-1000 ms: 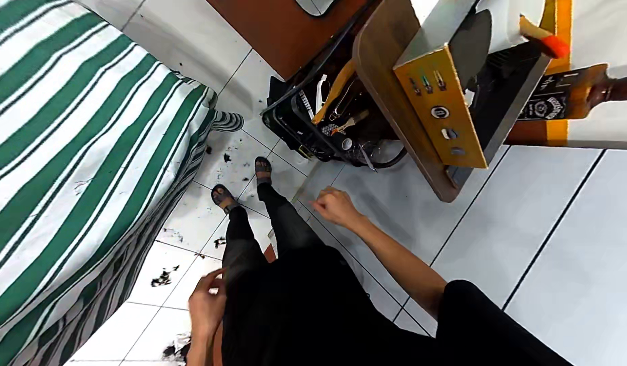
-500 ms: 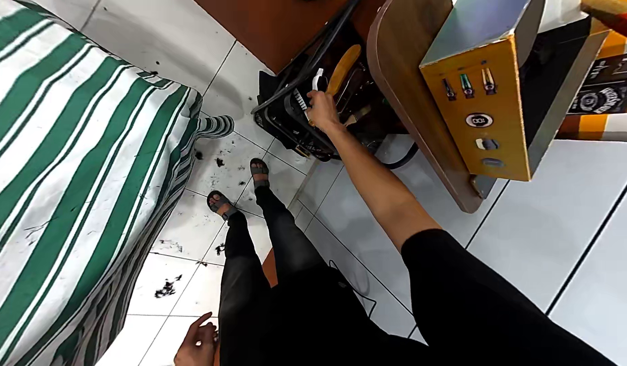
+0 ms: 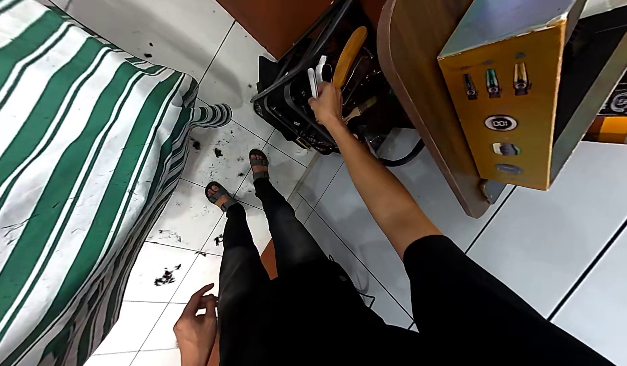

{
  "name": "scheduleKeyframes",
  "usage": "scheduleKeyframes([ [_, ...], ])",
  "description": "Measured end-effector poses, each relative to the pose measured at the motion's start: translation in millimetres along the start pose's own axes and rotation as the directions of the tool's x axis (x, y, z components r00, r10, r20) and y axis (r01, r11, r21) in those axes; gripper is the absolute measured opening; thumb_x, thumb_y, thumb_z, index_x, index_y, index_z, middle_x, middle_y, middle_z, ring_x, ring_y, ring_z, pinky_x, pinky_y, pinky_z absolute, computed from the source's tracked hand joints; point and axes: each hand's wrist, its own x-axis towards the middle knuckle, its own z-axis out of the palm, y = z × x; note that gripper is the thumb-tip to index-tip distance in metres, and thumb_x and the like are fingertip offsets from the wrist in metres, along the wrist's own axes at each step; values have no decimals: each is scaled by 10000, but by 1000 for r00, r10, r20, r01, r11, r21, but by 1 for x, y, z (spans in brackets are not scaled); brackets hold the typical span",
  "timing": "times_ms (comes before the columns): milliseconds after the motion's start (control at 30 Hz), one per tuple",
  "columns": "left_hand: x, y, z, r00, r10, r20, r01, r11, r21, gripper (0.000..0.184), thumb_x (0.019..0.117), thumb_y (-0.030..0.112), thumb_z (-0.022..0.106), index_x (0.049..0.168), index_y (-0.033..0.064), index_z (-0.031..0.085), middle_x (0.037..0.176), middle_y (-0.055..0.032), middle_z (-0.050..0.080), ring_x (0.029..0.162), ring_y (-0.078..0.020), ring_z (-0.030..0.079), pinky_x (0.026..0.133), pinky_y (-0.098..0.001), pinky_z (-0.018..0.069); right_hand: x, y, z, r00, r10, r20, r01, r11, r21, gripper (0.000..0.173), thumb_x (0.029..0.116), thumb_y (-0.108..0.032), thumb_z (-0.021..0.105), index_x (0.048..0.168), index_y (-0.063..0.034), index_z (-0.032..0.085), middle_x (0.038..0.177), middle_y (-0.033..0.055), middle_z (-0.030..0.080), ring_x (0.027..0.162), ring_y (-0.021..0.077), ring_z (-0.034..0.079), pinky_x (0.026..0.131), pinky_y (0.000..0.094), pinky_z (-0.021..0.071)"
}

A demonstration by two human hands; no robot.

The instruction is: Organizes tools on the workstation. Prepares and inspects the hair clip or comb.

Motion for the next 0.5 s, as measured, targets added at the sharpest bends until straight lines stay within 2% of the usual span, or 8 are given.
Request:
scheduleKeyframes([
  [100,24,33,5,990,140,14,-140,990,11,342,986,148,489,1200,-24,692,846,-150,713,684,-195,680,606,-377,561,-10,10,-1,987,13,-159,15,984,176,245,944,-130,679,1152,-1,692,1027,164,726,990,289,703,905,474,547],
  [167,46,72,8,958,288,18,-288,957,24,338,987,148,487,1175,-33,702,855,-151,714,702,-192,683,617,-349,559,-30,9,-6,961,-28,-275,92,970,223,243,973,-137,656,1147,29,688,1031,197,726,974,312,711,897,476,559],
  [267,76,156,12,836,548,-16,-548,836,1,313,1004,148,505,1144,-38,714,921,-174,708,754,-199,689,641,-319,571,-72,11,-16,869,-182,-460,322,914,246,240,952,-105,679,1107,76,703,1016,231,708,895,320,713,834,455,590],
  [333,87,219,9,732,680,-45,-682,730,-45,313,1009,167,554,1200,-38,693,1044,-197,696,849,-193,694,697,-295,584,-117,13,-18,842,-276,-464,444,842,307,215,930,-99,709,1077,57,726,976,197,714,824,271,709,760,422,605],
  [433,83,299,-1,609,793,2,-785,602,-146,478,997,274,620,1362,-35,602,1274,-218,626,979,-175,676,727,-277,581,-200,15,-35,849,-401,-344,525,705,476,199,895,-92,745,1021,61,736,937,170,712,746,193,675,658,337,578],
  [500,67,332,-8,508,859,59,-834,508,-212,441,995,263,640,1323,-33,637,1238,-196,658,958,-152,683,728,-268,582,-249,19,-56,822,-452,-345,567,602,562,205,891,-106,735,968,84,734,894,164,710,720,136,651,643,266,550],
])
